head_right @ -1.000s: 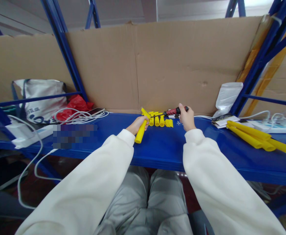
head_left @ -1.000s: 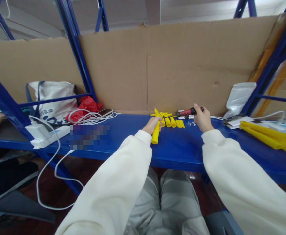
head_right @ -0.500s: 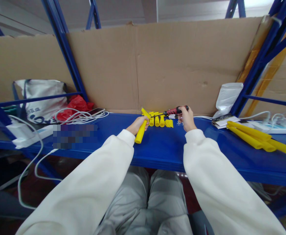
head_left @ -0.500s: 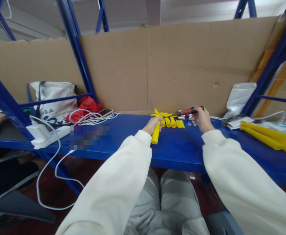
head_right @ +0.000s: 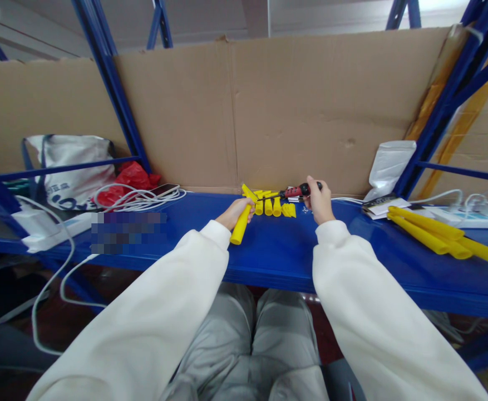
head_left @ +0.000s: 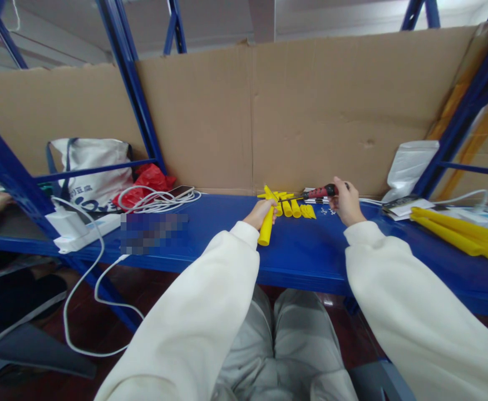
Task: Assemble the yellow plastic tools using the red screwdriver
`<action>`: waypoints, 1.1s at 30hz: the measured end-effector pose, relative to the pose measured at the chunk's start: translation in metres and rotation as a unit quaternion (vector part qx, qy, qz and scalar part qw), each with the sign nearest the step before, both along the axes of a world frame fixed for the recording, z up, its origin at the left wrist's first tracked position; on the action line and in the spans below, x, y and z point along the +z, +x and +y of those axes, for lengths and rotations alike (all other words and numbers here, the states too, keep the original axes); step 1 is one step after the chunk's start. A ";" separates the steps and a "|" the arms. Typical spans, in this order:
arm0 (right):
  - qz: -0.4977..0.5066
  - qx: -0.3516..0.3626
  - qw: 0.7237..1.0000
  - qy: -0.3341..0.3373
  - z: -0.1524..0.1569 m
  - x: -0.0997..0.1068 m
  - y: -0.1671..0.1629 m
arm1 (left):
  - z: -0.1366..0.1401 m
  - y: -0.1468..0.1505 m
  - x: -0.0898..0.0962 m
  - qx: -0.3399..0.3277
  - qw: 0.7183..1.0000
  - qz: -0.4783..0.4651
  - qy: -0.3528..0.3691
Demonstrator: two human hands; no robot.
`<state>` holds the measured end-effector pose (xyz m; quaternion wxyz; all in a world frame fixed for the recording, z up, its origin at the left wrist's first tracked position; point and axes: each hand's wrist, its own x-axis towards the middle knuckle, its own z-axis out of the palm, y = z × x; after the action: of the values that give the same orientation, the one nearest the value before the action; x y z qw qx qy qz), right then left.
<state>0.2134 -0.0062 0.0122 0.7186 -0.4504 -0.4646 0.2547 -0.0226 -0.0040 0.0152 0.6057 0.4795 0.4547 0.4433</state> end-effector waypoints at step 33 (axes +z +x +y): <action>0.017 0.007 1.000 -0.023 0.001 0.002 0.001 | 0.002 0.001 -0.003 0.004 1.000 -0.016 0.002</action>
<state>0.2144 -0.0055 0.0141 0.7140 -0.4589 -0.4499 0.2778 -0.0218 -0.0019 0.0123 0.6106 0.4716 0.4456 0.4541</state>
